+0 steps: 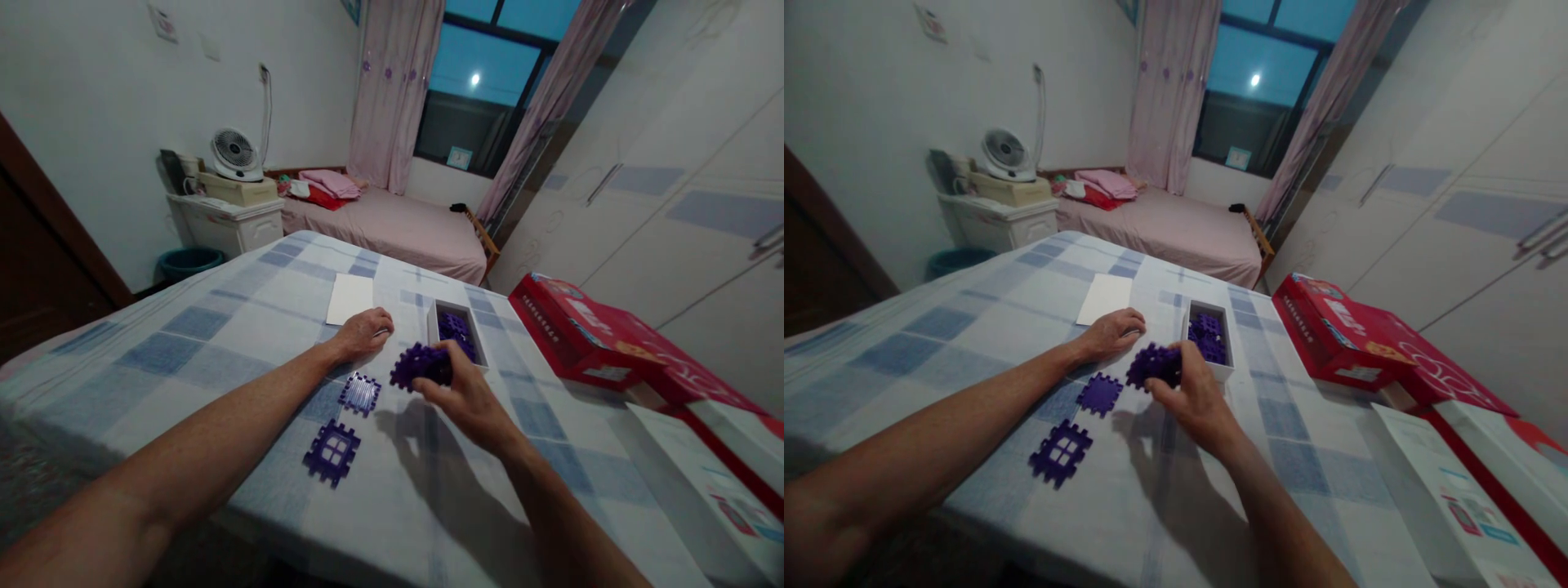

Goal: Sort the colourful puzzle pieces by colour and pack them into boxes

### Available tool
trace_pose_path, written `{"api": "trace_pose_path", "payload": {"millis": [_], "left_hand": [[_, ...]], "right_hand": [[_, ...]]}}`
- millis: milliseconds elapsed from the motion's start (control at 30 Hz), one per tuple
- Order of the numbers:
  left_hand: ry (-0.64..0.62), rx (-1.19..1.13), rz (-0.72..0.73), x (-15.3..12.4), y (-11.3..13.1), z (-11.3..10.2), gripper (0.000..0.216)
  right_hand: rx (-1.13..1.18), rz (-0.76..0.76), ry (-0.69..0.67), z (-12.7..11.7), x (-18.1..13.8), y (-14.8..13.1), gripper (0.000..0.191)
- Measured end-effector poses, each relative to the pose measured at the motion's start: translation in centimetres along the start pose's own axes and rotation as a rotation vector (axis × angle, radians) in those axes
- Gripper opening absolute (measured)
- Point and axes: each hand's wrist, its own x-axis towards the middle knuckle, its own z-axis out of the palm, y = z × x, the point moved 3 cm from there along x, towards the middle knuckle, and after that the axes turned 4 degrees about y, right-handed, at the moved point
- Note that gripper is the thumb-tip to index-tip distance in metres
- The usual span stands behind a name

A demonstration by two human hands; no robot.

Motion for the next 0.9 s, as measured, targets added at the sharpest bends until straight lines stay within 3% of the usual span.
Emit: {"api": "trace_pose_path", "payload": {"millis": [100, 167, 333, 533, 633, 767, 900], "left_hand": [[-0.011, 0.001, -0.004, 0.0, 0.2, -0.2, 0.021], [-0.016, 0.005, -0.006, 0.0, 0.3, -0.3, 0.021], [-0.009, 0.0, -0.011, -0.1, 0.3, -0.4, 0.022], [-0.008, 0.008, -0.017, 0.0, 0.3, -0.3, 0.022], [-0.005, -0.003, -0.015, 0.0, 0.2, -0.2, 0.021], [0.0, -0.025, -0.01, 0.0, 0.0, -0.2, 0.021], [0.01, -0.032, -0.014, -0.1, -0.1, -0.1, 0.021]], "right_hand": [[-0.014, 0.065, 0.29, -3.3, 1.4, 1.8, 0.037], [-0.047, 0.092, 0.399, -4.6, 2.1, 3.2, 0.038], [-0.038, 0.136, 0.39, -4.8, 2.9, 5.9, 0.039], [-0.109, 0.242, 0.541, -6.1, 3.0, 7.4, 0.042], [-0.15, 0.277, 0.504, -6.4, 4.0, 7.7, 0.044], [-0.187, 0.26, 0.39, -5.7, 6.7, 7.8, 0.047], [-0.414, 0.18, 0.467, -5.5, 7.9, 7.8, 0.051]]}}
